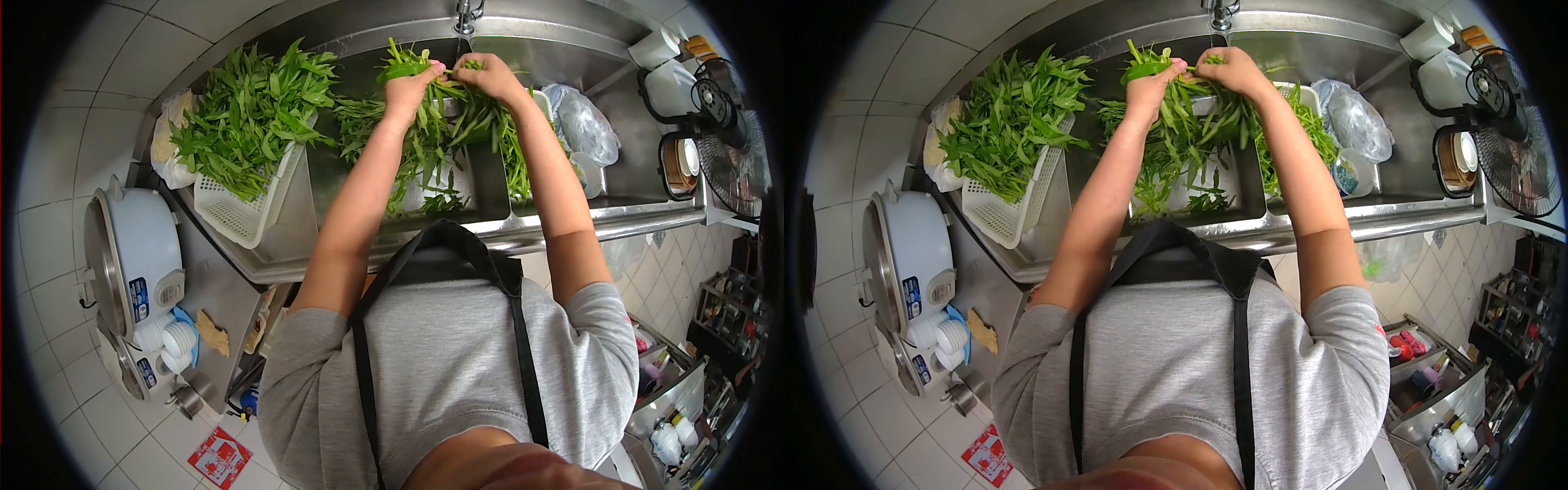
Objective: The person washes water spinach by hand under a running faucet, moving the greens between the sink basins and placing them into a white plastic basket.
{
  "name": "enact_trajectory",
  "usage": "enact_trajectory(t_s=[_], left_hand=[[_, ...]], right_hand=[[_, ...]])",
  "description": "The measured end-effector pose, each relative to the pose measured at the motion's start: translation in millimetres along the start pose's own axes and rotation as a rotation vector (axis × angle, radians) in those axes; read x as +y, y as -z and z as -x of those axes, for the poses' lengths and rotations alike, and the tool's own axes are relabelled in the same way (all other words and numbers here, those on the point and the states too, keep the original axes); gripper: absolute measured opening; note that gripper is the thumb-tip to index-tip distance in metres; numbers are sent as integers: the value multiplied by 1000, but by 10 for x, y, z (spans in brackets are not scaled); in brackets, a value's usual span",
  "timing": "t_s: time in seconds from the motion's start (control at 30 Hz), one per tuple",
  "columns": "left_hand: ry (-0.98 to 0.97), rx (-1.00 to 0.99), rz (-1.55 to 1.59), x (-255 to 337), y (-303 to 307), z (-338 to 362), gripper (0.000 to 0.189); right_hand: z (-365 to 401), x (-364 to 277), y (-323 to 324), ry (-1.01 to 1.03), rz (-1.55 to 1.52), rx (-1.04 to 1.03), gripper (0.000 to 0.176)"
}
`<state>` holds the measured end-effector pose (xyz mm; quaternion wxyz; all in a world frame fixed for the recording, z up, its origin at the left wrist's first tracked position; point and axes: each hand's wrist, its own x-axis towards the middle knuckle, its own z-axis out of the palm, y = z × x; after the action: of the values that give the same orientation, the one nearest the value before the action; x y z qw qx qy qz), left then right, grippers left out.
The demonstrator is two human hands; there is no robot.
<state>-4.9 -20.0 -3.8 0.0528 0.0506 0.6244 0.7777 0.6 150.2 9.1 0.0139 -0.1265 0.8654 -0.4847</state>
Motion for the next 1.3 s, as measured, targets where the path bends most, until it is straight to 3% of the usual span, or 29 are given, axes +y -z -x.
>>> enact_trajectory(t_s=[0.07,0.1,0.17,0.23,0.33,0.43,0.5,0.57,0.63,0.7,0.83,0.9,0.97,1.03,1.1,1.3], left_hand=[[61,23,115,-24,-33,8,18],[70,64,92,-39,-42,9,17],[86,145,45,-48,-53,12,17],[81,127,19,-38,6,10,17],[280,106,355,-1,97,3,16],[323,147,465,23,158,-12,16],[338,86,431,23,108,-33,17],[362,14,395,36,-17,-21,18],[322,-82,261,114,-119,-1,27],[359,-70,264,180,-169,11,30],[389,-143,328,172,-61,-48,32],[450,-367,510,149,21,-33,35],[477,-410,501,152,45,-51,37],[466,-470,470,199,7,-16,39],[471,-465,393,231,-27,-13,38],[381,-561,-180,335,-136,-8,24]], right_hand=[[12,-6,12,-229,-427,58,15],[0,47,25,-228,-427,58,15],[-23,220,83,-224,-791,267,11],[44,177,199,-225,-835,373,10],[107,143,545,-117,-789,506,9],[177,24,886,-34,-701,518,13],[177,-45,990,-106,-263,461,22],[172,-426,584,95,274,241,31],[156,-421,319,243,421,157,39],[173,-479,219,41,637,-16,39],[201,-425,172,-20,656,37,30],[219,-377,278,19,597,90,24],[226,-415,451,-5,396,2,23],[258,-372,511,10,320,54,23],[280,-361,587,-90,261,42,18],[391,-333,735,-42,297,129,20]])
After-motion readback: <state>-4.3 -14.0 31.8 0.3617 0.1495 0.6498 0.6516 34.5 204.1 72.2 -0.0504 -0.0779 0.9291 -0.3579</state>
